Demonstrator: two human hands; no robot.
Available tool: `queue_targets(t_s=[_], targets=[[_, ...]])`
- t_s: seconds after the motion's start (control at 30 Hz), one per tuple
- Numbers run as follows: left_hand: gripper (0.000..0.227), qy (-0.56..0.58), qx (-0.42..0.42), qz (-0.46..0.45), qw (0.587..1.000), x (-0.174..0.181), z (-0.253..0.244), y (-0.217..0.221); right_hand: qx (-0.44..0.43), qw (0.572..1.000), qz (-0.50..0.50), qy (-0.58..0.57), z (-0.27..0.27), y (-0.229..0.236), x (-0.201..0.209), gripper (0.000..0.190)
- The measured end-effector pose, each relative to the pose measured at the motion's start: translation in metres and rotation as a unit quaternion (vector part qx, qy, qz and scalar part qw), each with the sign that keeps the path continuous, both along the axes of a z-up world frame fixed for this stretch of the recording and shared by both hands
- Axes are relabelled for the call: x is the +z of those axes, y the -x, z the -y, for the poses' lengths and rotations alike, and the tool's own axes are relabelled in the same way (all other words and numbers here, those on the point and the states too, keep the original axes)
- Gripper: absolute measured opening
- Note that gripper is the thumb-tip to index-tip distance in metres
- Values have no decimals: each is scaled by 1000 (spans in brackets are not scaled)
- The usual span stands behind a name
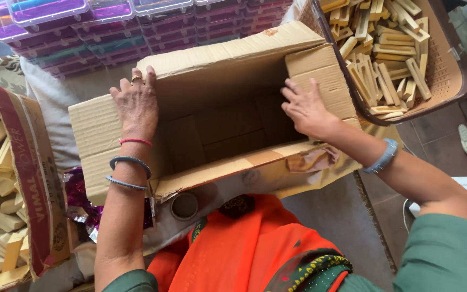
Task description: The person wipes a small plastic container with a cloth, then places several colorful glittery rolls inside it. They close the container and place it on a stack of similar containers. Finally, they open a cardboard box and begin placing the stacked containers inside.
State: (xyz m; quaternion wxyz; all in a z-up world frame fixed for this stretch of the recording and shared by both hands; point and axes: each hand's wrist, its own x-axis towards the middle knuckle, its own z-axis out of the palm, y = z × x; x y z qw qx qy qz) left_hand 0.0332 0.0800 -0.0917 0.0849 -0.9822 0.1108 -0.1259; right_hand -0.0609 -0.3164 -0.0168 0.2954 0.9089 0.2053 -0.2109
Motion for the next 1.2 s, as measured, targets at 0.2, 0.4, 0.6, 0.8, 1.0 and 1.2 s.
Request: queue_targets(t_s=[0.2,0.4,0.6,0.8,1.0,1.2], targets=[[63,6,-6,-7,1000,-3,-2,3,-8,983,172,65,71,11,64,21],[72,2,-6,-6,1000,0,-1,2,-80,944,301,-106,208,-1,-10,51],[63,41,-6,-6,999,3,3,0,-373,722,136,-567,196,2,-63,64],[55,56,-4,-8,998,-2,1,1,-496,643,163,-560,193,5,-69,62],[55,44,-10,10,999,-4,1,-1,-263,764,378,-451,174,24,-44,24],[56,24,12,-4,1000,-10,1,-3,-31,841,215,-496,43,34,16,13]])
